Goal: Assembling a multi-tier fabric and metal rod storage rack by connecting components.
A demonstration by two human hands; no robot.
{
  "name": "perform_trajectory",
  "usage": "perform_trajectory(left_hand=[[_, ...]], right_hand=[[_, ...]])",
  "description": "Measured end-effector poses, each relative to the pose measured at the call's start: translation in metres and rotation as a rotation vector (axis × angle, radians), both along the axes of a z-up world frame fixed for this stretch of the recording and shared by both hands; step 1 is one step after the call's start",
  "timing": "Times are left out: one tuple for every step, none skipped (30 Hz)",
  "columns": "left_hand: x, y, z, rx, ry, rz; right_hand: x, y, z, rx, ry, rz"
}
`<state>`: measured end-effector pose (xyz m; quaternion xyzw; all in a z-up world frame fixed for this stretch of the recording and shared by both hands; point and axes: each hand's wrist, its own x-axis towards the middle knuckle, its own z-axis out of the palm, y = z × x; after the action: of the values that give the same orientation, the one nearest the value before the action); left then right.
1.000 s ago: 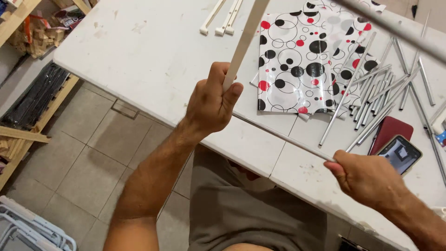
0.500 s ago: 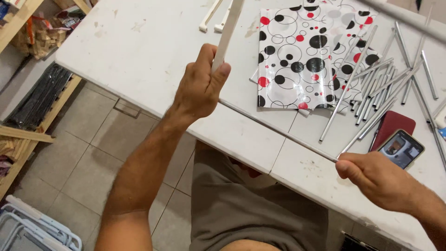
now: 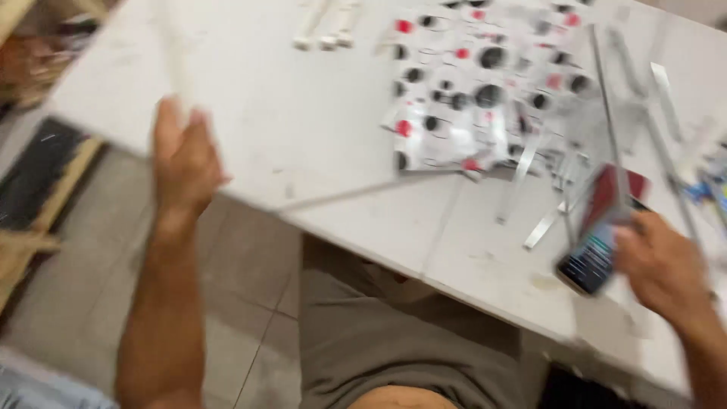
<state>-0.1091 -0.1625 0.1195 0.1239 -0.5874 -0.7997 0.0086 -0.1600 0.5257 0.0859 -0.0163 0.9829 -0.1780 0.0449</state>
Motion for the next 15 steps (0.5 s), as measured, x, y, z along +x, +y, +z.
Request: perform_trajectory(left_hand=[[0.002, -0.027, -0.07, 0.781, 0.075, -0.288], [-0.002, 0.025, -0.04, 0.809, 0.041, -0.348], [0.013, 0.08, -0.01, 0.097, -0.01, -0.023], [0.047, 0.135, 0.019, -0.621, -0.036, 0.291], [0.049, 0.142, -0.008, -0.623, -0.029, 0.276], [0.05, 0.145, -0.035, -0.469, 0.046, 0.227], [0.056, 0.146, -0.061, -0.317, 0.115, 0.187], [0.057, 0.159, -0.066, -0.319, 0.116, 0.183], [0.06, 0.173, -0.072, -0.273, 0.144, 0.153], [0.062, 0.186, -0.078, -0.227, 0.172, 0.122], [0.066, 0.186, -0.079, -0.228, 0.172, 0.123], [0.07, 0.187, -0.081, -0.295, 0.177, 0.11], [0.073, 0.188, -0.082, -0.36, 0.181, 0.095], [0.073, 0.185, -0.074, -0.36, 0.181, 0.094], [0.076, 0.183, -0.066, -0.475, 0.126, 0.075]], right_hand=[[0.011, 0.007, -0.002, -0.019, -0.069, 0.026], [0.011, -0.004, -0.002, 0.002, -0.08, -0.043], [0.01, -0.018, -0.01, -0.232, -0.046, -0.032], [0.006, -0.031, -0.017, -0.465, 0.007, -0.023], [0.005, -0.043, -0.011, -0.467, 0.012, -0.038], [0.004, -0.057, -0.003, -0.546, 0.038, -0.053], [0.001, -0.075, 0.005, -0.626, 0.062, -0.056], [-0.011, -0.073, -0.006, -0.629, 0.063, -0.06], [-0.022, -0.07, -0.018, -0.566, 0.048, -0.104], [-0.033, -0.069, -0.031, -0.503, 0.032, -0.149], [-0.033, -0.07, -0.02, -0.504, 0.031, -0.148], [-0.032, -0.071, -0.009, -0.415, 0.072, -0.083], [-0.032, -0.072, 0.002, -0.325, 0.111, -0.02], [-0.041, -0.058, 0.015, -0.325, 0.111, -0.021], [-0.049, -0.044, 0.028, -0.7, -0.023, -0.151]])
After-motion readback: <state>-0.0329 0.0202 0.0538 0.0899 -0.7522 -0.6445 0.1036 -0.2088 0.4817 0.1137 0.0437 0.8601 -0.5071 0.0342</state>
